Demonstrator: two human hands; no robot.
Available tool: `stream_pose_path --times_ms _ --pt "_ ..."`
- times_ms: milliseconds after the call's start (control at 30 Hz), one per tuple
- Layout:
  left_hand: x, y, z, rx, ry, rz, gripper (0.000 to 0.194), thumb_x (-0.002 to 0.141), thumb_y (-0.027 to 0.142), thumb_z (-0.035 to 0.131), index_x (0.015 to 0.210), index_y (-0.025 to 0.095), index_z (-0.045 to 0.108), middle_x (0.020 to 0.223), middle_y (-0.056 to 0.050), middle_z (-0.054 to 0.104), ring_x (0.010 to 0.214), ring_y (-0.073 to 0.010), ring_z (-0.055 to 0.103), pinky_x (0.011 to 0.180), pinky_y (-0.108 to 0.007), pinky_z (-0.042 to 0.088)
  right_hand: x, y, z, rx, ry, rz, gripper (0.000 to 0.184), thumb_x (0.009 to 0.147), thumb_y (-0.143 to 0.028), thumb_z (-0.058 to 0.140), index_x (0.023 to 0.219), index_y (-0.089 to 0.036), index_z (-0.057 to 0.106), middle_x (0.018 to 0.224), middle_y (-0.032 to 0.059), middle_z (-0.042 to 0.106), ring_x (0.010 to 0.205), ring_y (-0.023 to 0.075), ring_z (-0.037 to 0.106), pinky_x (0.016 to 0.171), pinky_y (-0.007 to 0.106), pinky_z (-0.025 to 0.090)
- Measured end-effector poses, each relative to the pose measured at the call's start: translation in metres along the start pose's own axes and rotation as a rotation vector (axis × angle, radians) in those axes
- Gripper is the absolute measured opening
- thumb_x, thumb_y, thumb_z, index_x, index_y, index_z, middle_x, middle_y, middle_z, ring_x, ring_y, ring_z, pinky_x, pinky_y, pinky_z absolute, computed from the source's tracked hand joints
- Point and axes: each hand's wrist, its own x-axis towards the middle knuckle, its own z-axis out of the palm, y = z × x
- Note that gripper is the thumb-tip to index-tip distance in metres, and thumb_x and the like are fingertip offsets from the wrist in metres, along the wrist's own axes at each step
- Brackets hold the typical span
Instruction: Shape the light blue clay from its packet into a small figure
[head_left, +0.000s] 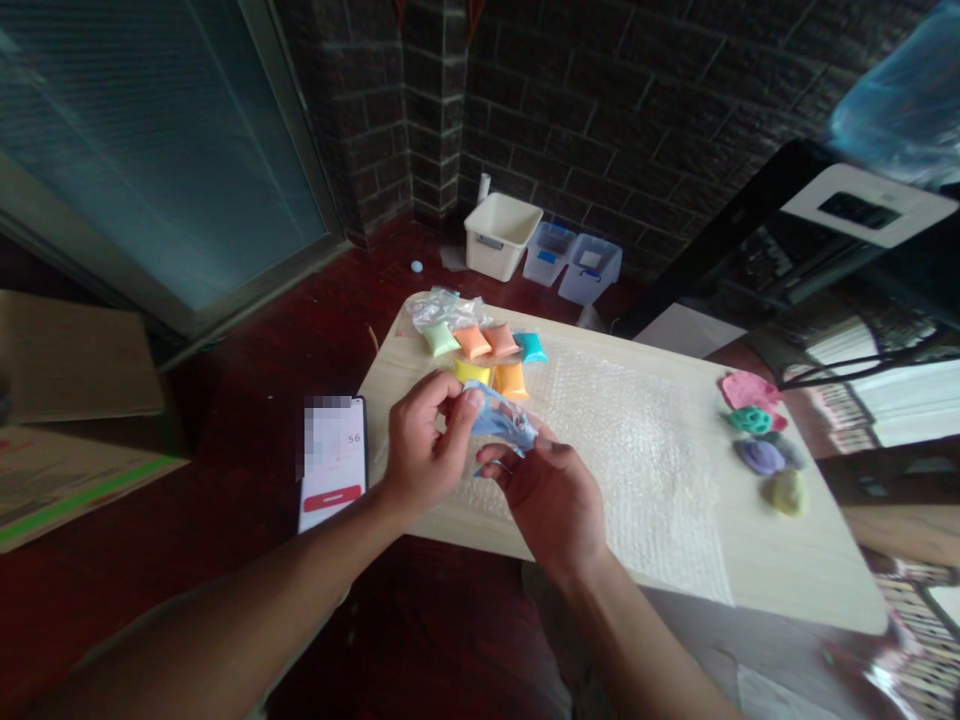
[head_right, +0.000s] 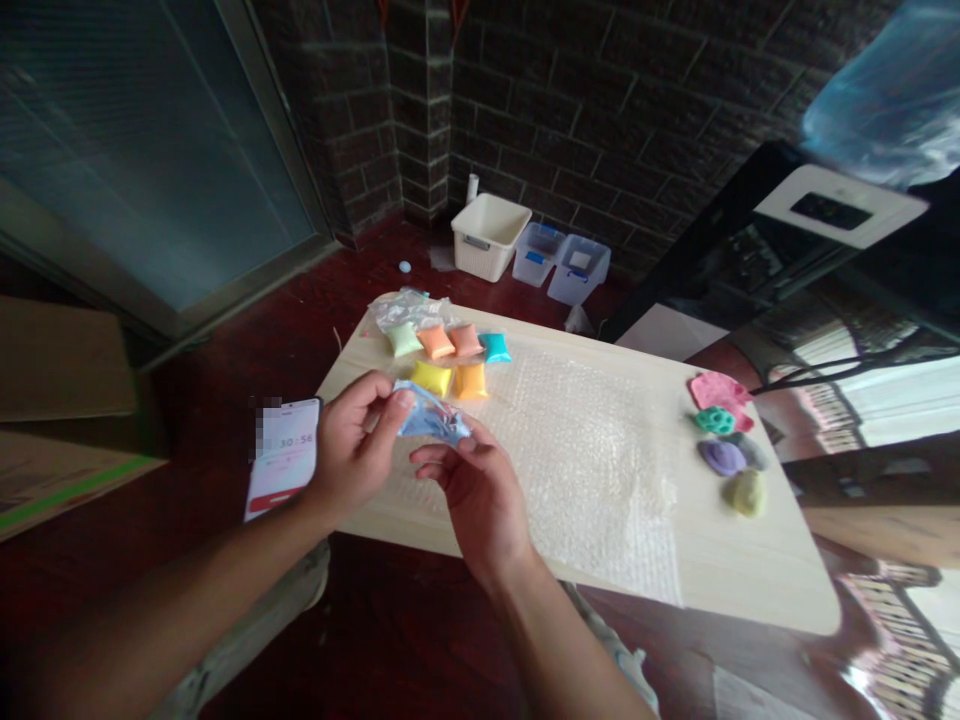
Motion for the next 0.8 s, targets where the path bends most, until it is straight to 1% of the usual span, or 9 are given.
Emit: stream_pose_path --times_ms 100,200,300,367,433,500,567,667,800 --pt "0.0 0.001 -0.003 -0.06 -0.041 -0.07 0.035 0.101 0.036 0.058 0.069 0.022 0.051 0.059 0.002 0.047 0.06 -0.0149 0.046 0.055 -0.029 0.034 -0.001 0.001 -0.004 -0.209 -0.052 -0.06 0.025 0.085 -0.038 0.075 0.104 -0.024 0.082 0.098 0.006 0.076 0.084 0.0223 0.067 0.077 0.036 0.052" --pt "0.001 0.002 -0.005 -0.175 -0.101 -0.158 0.033 0.101 0.036 0.059 0.072 0.02 0.063 0.063 0.001 0.058 0.059 -0.0142 0.05 0.057 -0.028 0.037 -0.002 0.002 -0.005 -0.419 -0.1 -0.148 0.027 0.088 -0.037 0.079 0.113 -0.029 0.082 0.093 0.0037 0.075 0.083 0.0209 0.064 0.081 0.037 0.051" --pt "0.002 0.003 -0.006 -0.301 -0.13 -0.257 0.03 0.099 0.033 0.062 0.074 0.019 0.071 0.068 0.0 0.066 0.063 -0.0147 0.055 0.06 -0.027 0.041 -0.001 0.002 -0.005 -0.539 -0.084 -0.194 0.031 0.085 -0.035 0.084 0.116 -0.032 0.081 0.083 0.0003 0.073 0.074 0.0184 0.059 0.074 0.035 0.05" --pt "0.003 0.002 -0.007 -0.342 -0.127 -0.297 0.03 0.095 0.032 0.066 0.069 0.019 0.072 0.066 0.0 0.064 0.063 -0.0144 0.054 0.06 -0.027 0.041 0.001 0.001 -0.004 -0.591 -0.037 -0.206 0.023 0.086 -0.035 0.084 0.108 -0.031 0.083 0.075 -0.0007 0.07 0.066 0.0172 0.055 0.066 0.034 0.048" --pt "0.005 0.0 -0.007 -0.358 -0.119 -0.329 0.029 0.092 0.031 0.069 0.065 0.019 0.072 0.063 0.001 0.061 0.062 -0.0142 0.052 0.06 -0.027 0.04 0.002 0.0 -0.004 -0.668 -0.005 -0.237 0.008 0.088 -0.035 0.082 0.089 -0.027 0.083 0.072 0.0004 0.067 0.066 0.0173 0.055 0.064 0.034 0.046" --pt "0.007 -0.002 -0.007 -0.372 -0.115 -0.378 0.026 0.088 0.031 0.072 0.066 0.019 0.075 0.062 0.001 0.061 0.063 -0.0145 0.052 0.061 -0.028 0.04 0.003 -0.003 -0.004 -0.738 -0.028 -0.268 0.022 0.092 -0.035 0.079 0.073 -0.024 0.079 0.077 0.0023 0.067 0.071 0.0185 0.058 0.066 0.035 0.046" --pt "0.009 -0.006 -0.007 -0.399 -0.115 -0.435 0.021 0.085 0.03 0.075 0.067 0.019 0.078 0.064 0.0 0.064 0.064 -0.0153 0.054 0.063 -0.028 0.041 0.002 -0.006 -0.006 -0.767 -0.088 -0.283 0.026 0.094 -0.033 0.077 0.07 -0.024 0.077 0.084 0.0032 0.067 0.078 0.0198 0.06 0.071 0.035 0.047" --pt "0.009 -0.013 -0.004 -0.476 -0.148 -0.501 0.017 0.082 0.031 0.078 0.07 0.019 0.081 0.068 -0.002 0.069 0.066 -0.0163 0.058 0.066 -0.029 0.044 0.002 -0.01 -0.009 -0.796 -0.157 -0.279 0.018 0.095 -0.029 0.074 0.078 -0.025 0.079 0.092 0.0038 0.067 0.085 0.0212 0.061 0.077 0.036 0.047" --pt "0.005 -0.018 0.001 -0.578 -0.188 -0.542 0.021 0.087 0.035 0.074 0.074 0.02 0.08 0.073 -0.004 0.072 0.067 -0.0165 0.059 0.063 -0.029 0.044 0.002 -0.012 -0.013 -0.809 -0.148 -0.349 0.013 0.097 -0.024 0.071 0.101 -0.029 0.082 0.111 0.0059 0.069 0.102 0.0255 0.063 0.09 0.04 0.049"
